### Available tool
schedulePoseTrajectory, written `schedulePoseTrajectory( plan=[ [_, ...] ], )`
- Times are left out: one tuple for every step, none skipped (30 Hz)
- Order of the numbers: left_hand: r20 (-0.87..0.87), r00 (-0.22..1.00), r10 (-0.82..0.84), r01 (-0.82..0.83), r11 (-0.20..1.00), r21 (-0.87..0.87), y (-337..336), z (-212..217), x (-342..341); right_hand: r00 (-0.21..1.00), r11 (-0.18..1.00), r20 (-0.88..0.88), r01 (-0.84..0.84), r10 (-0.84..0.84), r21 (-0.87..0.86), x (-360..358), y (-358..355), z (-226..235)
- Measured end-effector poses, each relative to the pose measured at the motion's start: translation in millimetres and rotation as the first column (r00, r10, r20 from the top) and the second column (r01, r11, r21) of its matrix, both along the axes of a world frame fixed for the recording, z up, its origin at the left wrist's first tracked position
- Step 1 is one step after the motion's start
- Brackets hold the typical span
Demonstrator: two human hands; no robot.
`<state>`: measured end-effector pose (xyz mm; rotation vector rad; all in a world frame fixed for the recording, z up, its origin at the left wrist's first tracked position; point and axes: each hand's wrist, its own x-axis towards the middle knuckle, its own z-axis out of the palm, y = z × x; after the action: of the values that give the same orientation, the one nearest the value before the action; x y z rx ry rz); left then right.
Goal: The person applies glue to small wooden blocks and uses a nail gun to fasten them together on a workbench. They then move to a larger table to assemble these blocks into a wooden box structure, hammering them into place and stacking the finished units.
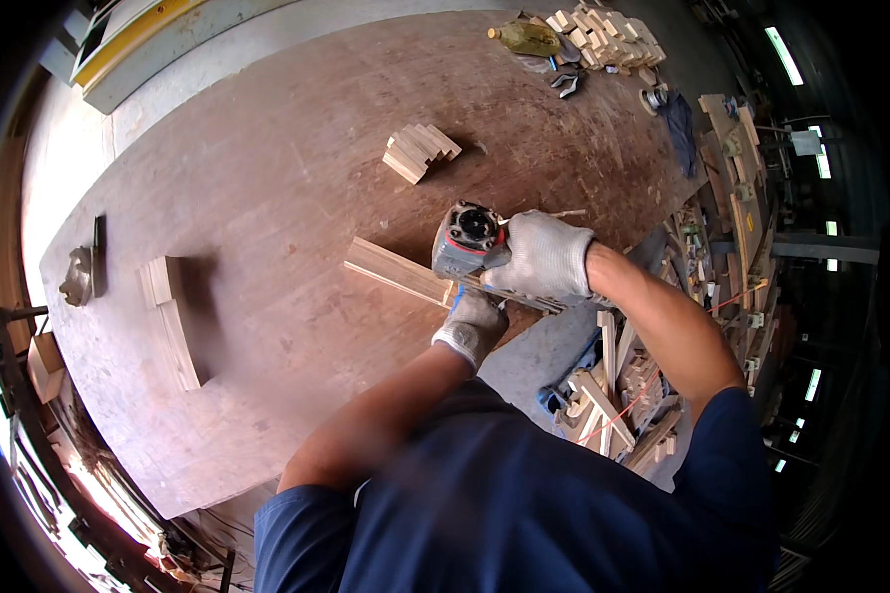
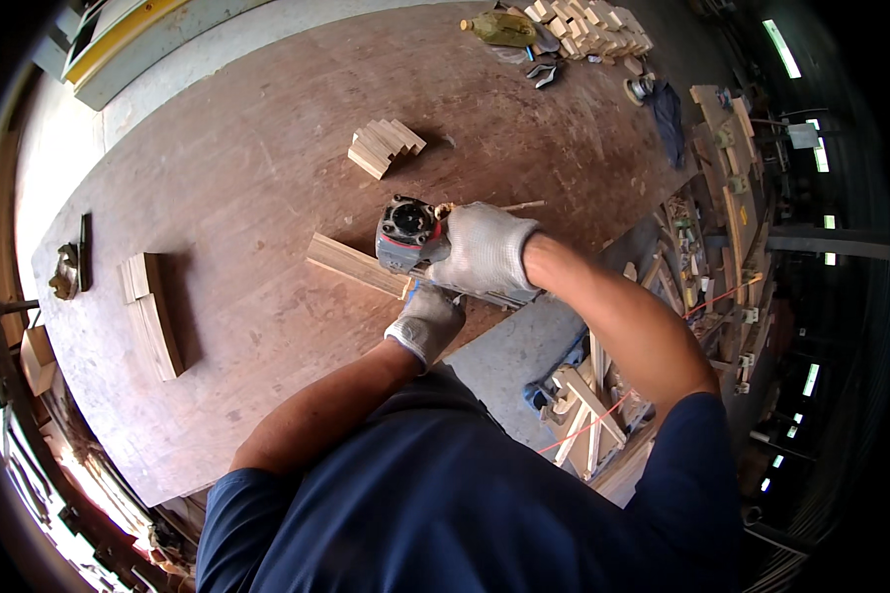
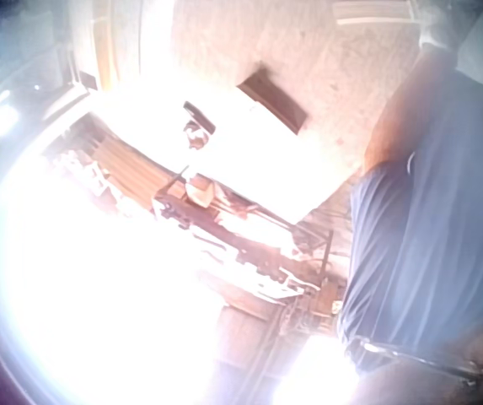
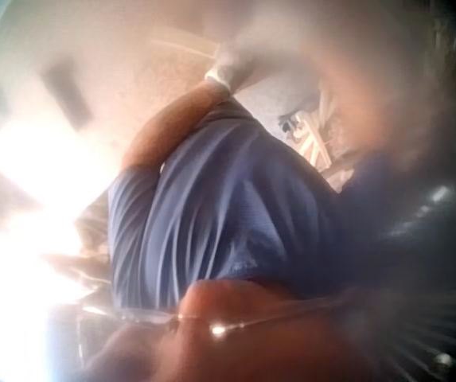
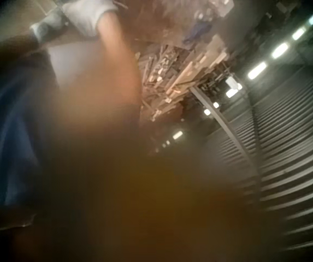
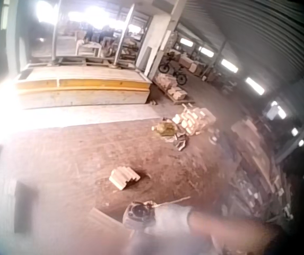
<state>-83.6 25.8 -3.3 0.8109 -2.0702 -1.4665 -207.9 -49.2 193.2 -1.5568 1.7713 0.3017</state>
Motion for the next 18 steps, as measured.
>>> schedulePoseTrajectory(
  plan=[
    [0.043, 0.999, -0.029, 0.031, 0.999, -0.042, 2, -14, -2, 0.999, 0.999, -0.03, -0.025, 0.026, 0.043, 2, -5, 0],
    [0.088, 0.995, -0.056, 0.063, 0.995, -0.081, 5, -27, -4, 0.999, 0.997, -0.031, -0.031, 0.033, 0.073, 4, -11, 1],
    [0.072, 0.996, -0.044, 0.048, 0.997, -0.061, 6, -28, -5, 0.999, 0.994, -0.03, -0.031, 0.034, 0.102, 6, -15, 2],
    [0.057, 0.998, -0.032, 0.034, 0.999, -0.04, 6, -29, -5, 0.999, 0.991, -0.029, -0.031, 0.035, 0.131, 8, -19, 3],
    [0.041, 0.999, -0.019, 0.02, 1.0, -0.019, 7, -30, -6, 1.0, 0.989, -0.008, 0.021, -0.02, 0.15, 12, -21, 6],
    [0.063, 0.998, -0.032, 0.032, 0.999, 0.009, 7, -29, -6, 1.0, 0.985, -0.018, 0.014, -0.011, 0.173, 14, -24, 8],
    [0.083, 0.995, -0.046, 0.043, 0.998, 0.038, 7, -27, -6, 1.0, 0.98, -0.029, 0.007, -0.001, 0.197, 15, -28, 9],
    [0.104, 0.993, -0.061, 0.054, 0.996, 0.066, 6, -26, -5, 0.999, 0.975, -0.039, 0.0, 0.009, 0.22, 16, -32, 9],
    [0.115, 0.99, -0.075, 0.066, 0.995, 0.078, 3, -18, -4, 0.999, 0.974, -0.039, -0.002, 0.011, 0.225, 15, -33, 8],
    [0.128, 0.987, -0.092, 0.081, 0.993, 0.091, -1, -6, -1, 0.999, 0.973, -0.037, -0.002, 0.011, 0.23, 12, -33, 5],
    [0.141, 0.984, -0.11, 0.096, 0.99, 0.104, -5, 2, 1, 0.999, 0.972, -0.035, -0.001, 0.009, 0.235, 10, -33, 3],
    [0.218, 0.963, -0.158, 0.148, 0.987, 0.065, -5, 3, 1, 0.999, 0.972, -0.05, 0.003, 0.009, 0.235, 10, -35, 4],
    [0.296, 0.934, -0.202, 0.202, 0.979, 0.03, -6, 3, 1, 0.998, 0.972, -0.066, 0.007, 0.008, 0.235, 11, -37, 5],
    [0.373, 0.896, -0.239, 0.258, 0.966, -0.001, -6, 4, 0, 0.997, 0.972, -0.081, 0.012, 0.007, 0.235, 12, -39, 7],
    [0.416, 0.89, -0.189, 0.285, 0.941, -0.183, -3, -2, 0, 0.997, 0.967, -0.072, 0.036, -0.018, 0.252, 13, -41, 11],
    [0.449, 0.884, -0.129, 0.309, 0.882, -0.355, 2, -12, 0, 0.997, 0.961, -0.06, 0.057, -0.042, 0.27, 14, -43, 14],
    [0.472, 0.879, -0.063, 0.332, 0.792, -0.513, 6, -21, -1, 0.997, 0.955, -0.05, 0.077, -0.066, 0.288, 15, -45, 17],
    [0.502, 0.863, -0.061, 0.365, 0.762, -0.535, 6, -22, -1, 0.996, 0.954, -0.042, 0.085, -0.076, 0.288, 16, -45, 18]
  ],
)
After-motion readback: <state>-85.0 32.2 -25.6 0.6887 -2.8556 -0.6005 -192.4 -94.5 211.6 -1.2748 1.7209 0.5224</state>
